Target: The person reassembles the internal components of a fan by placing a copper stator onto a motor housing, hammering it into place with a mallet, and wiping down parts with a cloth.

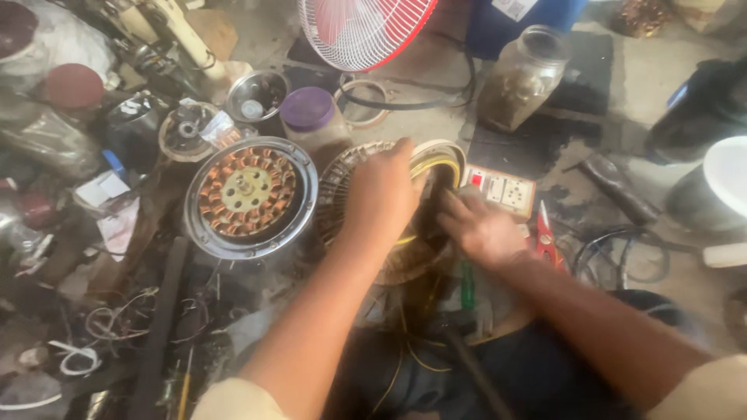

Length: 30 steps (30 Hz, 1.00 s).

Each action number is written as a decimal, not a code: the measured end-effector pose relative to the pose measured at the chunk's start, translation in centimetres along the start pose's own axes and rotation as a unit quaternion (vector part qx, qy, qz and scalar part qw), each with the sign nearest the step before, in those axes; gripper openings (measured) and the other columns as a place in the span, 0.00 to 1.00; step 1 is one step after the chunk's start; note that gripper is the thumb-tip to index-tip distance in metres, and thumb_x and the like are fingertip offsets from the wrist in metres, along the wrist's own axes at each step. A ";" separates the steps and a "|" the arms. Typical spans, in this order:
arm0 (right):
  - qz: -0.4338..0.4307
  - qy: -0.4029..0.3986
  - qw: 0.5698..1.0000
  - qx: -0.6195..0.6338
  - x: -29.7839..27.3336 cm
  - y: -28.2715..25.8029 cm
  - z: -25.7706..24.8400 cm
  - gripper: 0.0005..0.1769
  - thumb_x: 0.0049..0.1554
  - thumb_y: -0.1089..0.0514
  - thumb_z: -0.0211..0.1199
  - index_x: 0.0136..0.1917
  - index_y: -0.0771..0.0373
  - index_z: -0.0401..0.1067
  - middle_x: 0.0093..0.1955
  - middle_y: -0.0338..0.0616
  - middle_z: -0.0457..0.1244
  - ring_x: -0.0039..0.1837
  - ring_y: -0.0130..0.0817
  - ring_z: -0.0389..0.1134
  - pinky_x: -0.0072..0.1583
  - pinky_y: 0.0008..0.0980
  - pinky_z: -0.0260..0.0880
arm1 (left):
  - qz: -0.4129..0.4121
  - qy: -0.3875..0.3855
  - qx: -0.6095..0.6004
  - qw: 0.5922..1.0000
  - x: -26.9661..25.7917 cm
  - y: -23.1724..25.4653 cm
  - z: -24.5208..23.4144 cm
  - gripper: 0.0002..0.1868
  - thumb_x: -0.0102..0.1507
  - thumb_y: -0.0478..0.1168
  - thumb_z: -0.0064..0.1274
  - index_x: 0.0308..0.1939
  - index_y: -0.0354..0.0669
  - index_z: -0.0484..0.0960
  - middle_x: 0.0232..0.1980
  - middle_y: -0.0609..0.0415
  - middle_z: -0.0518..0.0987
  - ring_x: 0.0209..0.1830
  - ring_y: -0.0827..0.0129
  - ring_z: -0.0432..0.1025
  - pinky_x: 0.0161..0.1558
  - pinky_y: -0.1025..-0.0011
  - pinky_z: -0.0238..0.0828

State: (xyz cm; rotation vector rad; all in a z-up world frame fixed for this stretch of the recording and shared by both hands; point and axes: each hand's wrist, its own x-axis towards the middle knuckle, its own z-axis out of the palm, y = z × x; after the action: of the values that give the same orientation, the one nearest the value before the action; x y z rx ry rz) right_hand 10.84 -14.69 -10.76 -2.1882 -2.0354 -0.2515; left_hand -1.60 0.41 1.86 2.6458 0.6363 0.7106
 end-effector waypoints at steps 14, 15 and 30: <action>0.170 0.001 0.976 0.136 -2.9 0.4 3.5 0.30 0.55 0.62 0.60 0.70 0.72 0.65 0.45 0.58 0.70 0.40 0.50 0.71 0.42 0.44 0.73 | -0.012 -0.021 0.083 0.996 1.0 3.8 2.4 0.05 0.63 0.34 0.50 0.42 0.40 0.77 0.33 0.43 0.83 0.33 0.49 0.81 0.34 0.56 0.78; 0.241 -0.043 0.951 0.190 -2.3 -0.8 3.4 0.38 0.57 0.60 0.61 0.79 0.69 0.60 0.42 0.56 0.71 0.41 0.48 0.72 0.44 0.43 0.73 | -0.012 -0.017 0.096 0.995 1.0 3.7 2.5 0.05 0.63 0.35 0.50 0.42 0.40 0.77 0.33 0.44 0.83 0.33 0.50 0.81 0.33 0.56 0.78; 0.103 0.049 0.989 0.094 -2.7 -0.7 3.4 0.25 0.54 0.58 0.60 0.64 0.67 0.69 0.62 0.58 0.62 0.49 0.46 0.72 0.49 0.42 0.73 | 0.057 0.185 -0.035 0.980 -5.0 0.9 1.1 0.26 0.56 0.33 0.62 0.59 0.43 0.79 0.50 0.45 0.84 0.45 0.52 0.80 0.45 0.60 0.77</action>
State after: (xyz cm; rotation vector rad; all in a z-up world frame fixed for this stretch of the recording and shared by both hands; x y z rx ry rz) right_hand 10.02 -16.50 -14.62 -2.1996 -1.6934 -0.1344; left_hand -4.60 -3.06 -0.64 2.5192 0.5435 1.2545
